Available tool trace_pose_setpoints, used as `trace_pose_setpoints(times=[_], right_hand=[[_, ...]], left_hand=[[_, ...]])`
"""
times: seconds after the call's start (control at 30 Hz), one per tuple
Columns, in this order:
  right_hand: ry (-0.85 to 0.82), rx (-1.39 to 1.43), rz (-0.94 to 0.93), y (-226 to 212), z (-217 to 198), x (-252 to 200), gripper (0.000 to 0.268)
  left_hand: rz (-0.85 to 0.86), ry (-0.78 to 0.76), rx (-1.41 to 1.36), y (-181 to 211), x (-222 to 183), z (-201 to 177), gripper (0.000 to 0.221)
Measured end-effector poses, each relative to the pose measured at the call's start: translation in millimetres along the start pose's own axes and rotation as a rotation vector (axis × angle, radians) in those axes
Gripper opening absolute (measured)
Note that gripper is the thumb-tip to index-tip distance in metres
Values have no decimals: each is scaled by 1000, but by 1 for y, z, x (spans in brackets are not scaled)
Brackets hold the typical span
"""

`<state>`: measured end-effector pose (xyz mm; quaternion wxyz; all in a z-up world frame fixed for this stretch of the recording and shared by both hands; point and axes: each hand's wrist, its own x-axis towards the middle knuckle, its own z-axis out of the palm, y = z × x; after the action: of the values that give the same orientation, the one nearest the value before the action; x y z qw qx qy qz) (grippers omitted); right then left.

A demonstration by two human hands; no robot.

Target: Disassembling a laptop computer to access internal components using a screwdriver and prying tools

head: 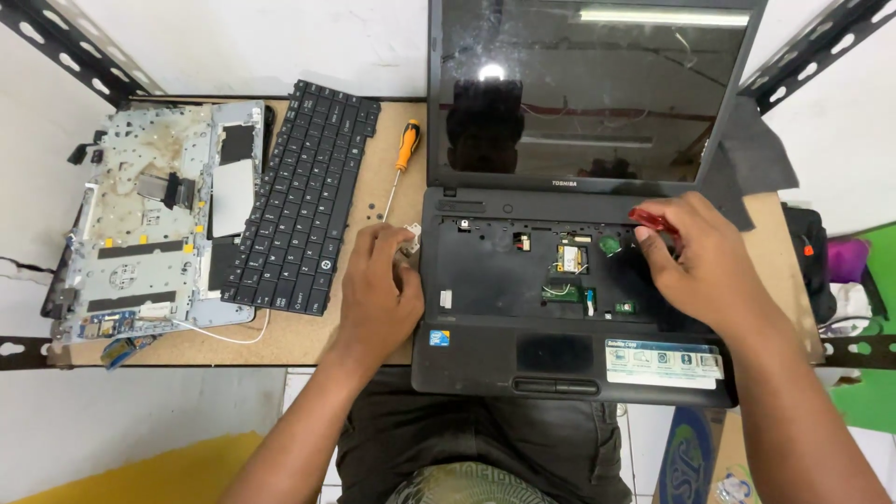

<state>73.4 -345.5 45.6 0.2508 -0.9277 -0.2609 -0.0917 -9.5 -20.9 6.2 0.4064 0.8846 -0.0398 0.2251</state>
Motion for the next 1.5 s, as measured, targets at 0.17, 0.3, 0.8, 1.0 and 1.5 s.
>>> trace_pose_setpoints(times=[0.17, 0.3, 0.8, 1.0, 1.5], right_hand=[[-81, -31, 160, -5, -18, -10, 25], [-49, -83, 281, 1, -23, -30, 22], [21, -42, 76, -38, -14, -150, 43], [-224, -255, -274, -37, -25, -118, 38], [-513, -496, -240, -67, -36, -83, 31]], left_hand=[[-11, -94, -18, -5, 2, -5, 27], [136, -149, 81, -8, 6, -13, 34], [456, -250, 342, -20, 24, -16, 55], [428, -168, 423, 25, -10, -6, 60], [581, -518, 341, 56, -55, 20, 63]])
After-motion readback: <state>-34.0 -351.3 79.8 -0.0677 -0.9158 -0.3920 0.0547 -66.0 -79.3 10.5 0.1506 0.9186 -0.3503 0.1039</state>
